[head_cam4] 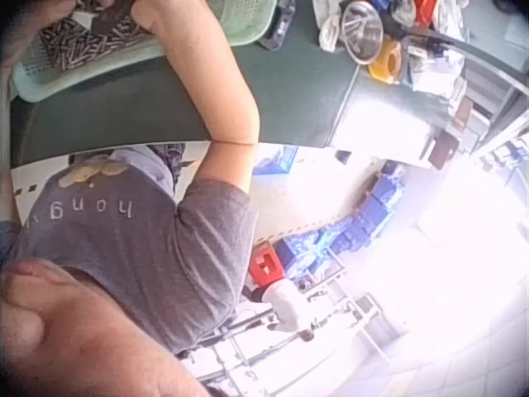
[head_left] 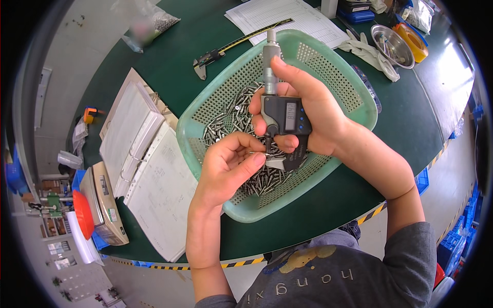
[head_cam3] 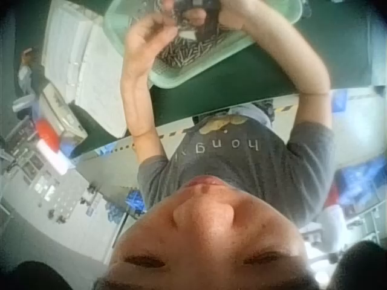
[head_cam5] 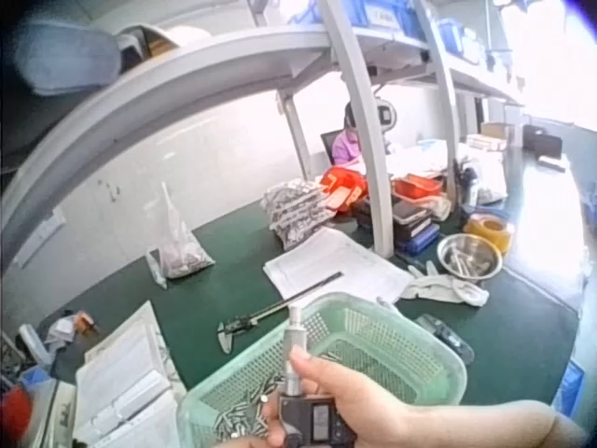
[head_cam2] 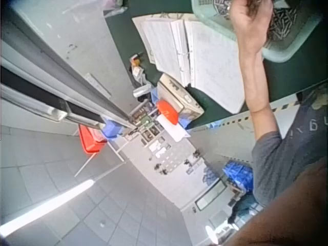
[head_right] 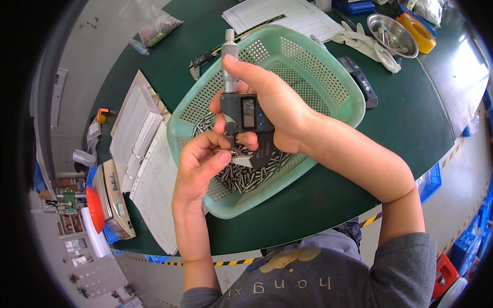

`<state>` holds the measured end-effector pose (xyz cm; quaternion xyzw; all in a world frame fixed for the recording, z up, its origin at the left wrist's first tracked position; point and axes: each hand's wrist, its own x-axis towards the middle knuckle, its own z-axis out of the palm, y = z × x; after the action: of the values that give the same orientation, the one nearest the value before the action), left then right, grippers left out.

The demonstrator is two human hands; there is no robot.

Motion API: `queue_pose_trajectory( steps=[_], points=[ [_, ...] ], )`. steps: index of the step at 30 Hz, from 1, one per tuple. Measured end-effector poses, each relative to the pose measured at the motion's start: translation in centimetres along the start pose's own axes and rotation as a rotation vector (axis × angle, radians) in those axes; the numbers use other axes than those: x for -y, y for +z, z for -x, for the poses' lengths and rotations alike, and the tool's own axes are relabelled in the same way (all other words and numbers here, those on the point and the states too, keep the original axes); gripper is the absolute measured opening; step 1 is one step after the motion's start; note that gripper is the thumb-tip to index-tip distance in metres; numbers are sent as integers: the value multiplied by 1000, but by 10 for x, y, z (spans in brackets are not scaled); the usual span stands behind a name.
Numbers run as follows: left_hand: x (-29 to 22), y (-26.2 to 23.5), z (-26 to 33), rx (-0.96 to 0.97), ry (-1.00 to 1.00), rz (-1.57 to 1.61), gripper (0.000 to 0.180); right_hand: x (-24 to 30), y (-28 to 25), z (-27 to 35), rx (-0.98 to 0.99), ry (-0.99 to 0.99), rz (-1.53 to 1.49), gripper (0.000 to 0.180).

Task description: Measuring the dimensions of small metal pins using a digital micrometer at a quality control station.

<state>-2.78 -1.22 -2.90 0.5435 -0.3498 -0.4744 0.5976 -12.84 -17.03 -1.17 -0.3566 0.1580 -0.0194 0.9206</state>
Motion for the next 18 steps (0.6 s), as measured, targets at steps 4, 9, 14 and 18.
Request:
queue_pose_trajectory(
  steps=[4,9,14,18],
  points=[
    [1,2,0,-16,34,18,13,1,0,0,8,0,7,60],
    [0,1,0,-7,12,8,13,-1,-1,0,34,-25,14,61],
    [0,1,0,-24,4,1,12,1,1,2,-8,-2,-6,63],
    [0,1,0,-31,5,-15,10,-1,-3,0,30,4,-80,63]
  ],
)
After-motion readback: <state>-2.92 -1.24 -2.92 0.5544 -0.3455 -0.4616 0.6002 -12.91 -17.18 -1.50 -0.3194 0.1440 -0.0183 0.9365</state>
